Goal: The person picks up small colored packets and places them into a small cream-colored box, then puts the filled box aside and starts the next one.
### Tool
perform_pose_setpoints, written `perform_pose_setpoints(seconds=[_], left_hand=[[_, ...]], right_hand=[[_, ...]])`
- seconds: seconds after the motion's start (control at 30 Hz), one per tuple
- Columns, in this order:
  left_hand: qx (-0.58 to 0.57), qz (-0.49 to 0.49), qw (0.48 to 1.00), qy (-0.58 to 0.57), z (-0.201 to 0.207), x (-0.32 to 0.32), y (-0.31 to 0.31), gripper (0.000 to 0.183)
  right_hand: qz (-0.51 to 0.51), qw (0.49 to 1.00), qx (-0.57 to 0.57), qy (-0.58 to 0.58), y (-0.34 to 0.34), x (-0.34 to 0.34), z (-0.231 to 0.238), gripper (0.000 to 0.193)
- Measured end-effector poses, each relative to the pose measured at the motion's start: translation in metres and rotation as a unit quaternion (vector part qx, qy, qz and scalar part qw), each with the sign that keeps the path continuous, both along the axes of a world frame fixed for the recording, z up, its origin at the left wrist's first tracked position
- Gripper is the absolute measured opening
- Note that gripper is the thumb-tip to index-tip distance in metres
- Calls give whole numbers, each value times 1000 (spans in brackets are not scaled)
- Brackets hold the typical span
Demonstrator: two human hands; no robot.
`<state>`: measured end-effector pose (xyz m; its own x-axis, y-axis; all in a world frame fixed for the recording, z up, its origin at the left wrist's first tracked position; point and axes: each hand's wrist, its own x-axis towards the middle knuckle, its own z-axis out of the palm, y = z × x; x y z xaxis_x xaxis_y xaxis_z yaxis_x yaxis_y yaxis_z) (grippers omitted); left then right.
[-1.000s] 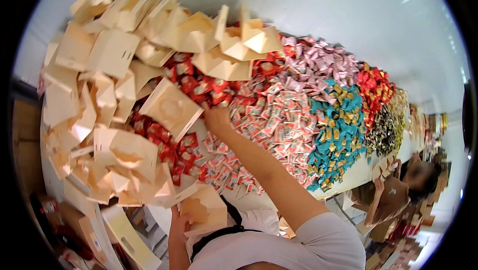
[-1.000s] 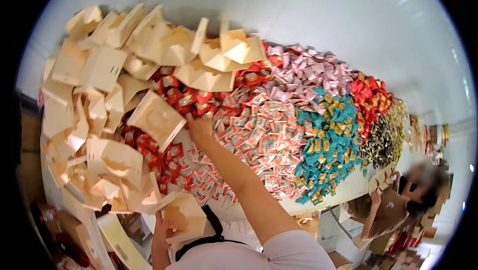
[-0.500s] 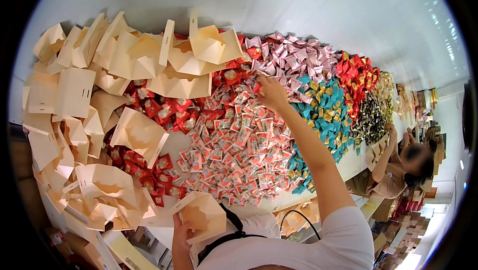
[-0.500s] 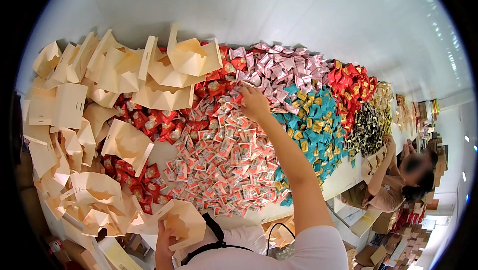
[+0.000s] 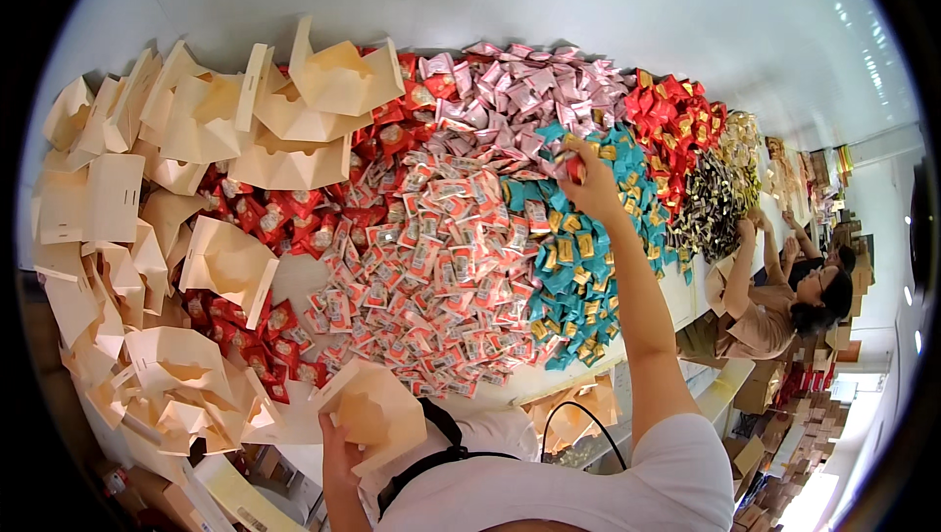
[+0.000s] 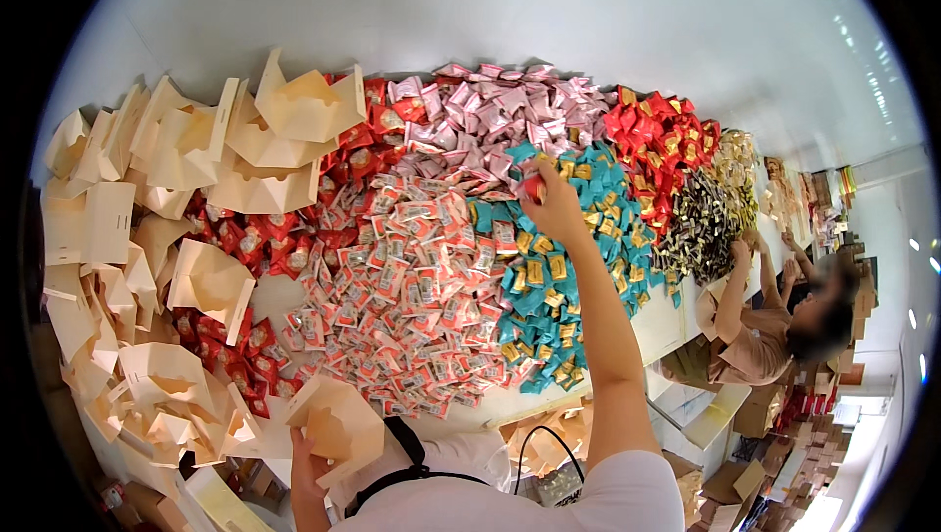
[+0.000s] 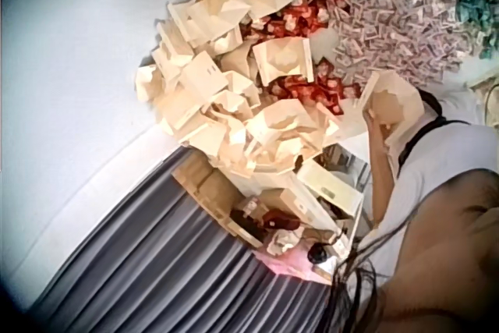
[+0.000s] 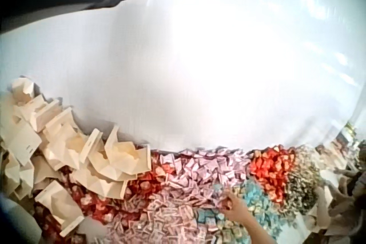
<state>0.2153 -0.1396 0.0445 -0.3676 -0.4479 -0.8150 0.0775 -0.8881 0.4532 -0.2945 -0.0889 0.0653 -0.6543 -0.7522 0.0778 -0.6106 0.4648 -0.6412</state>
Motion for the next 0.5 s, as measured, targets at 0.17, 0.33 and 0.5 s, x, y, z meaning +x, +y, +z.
perform_pose_setpoints(seconds=[0.17, 0.33, 0.5], left_hand=[[-68, -48, 996, 20, -13, -10, 15, 59], [-82, -51, 995, -10, -5, -24, 27, 56], [-77, 16, 996, 52, 15, -53, 32, 51]], right_hand=[[55, 976, 152, 149, 42, -8, -58, 38], [101, 968, 176, 149, 34, -27, -93, 35], [36, 993, 108, -19, 38, -38, -69, 37]])
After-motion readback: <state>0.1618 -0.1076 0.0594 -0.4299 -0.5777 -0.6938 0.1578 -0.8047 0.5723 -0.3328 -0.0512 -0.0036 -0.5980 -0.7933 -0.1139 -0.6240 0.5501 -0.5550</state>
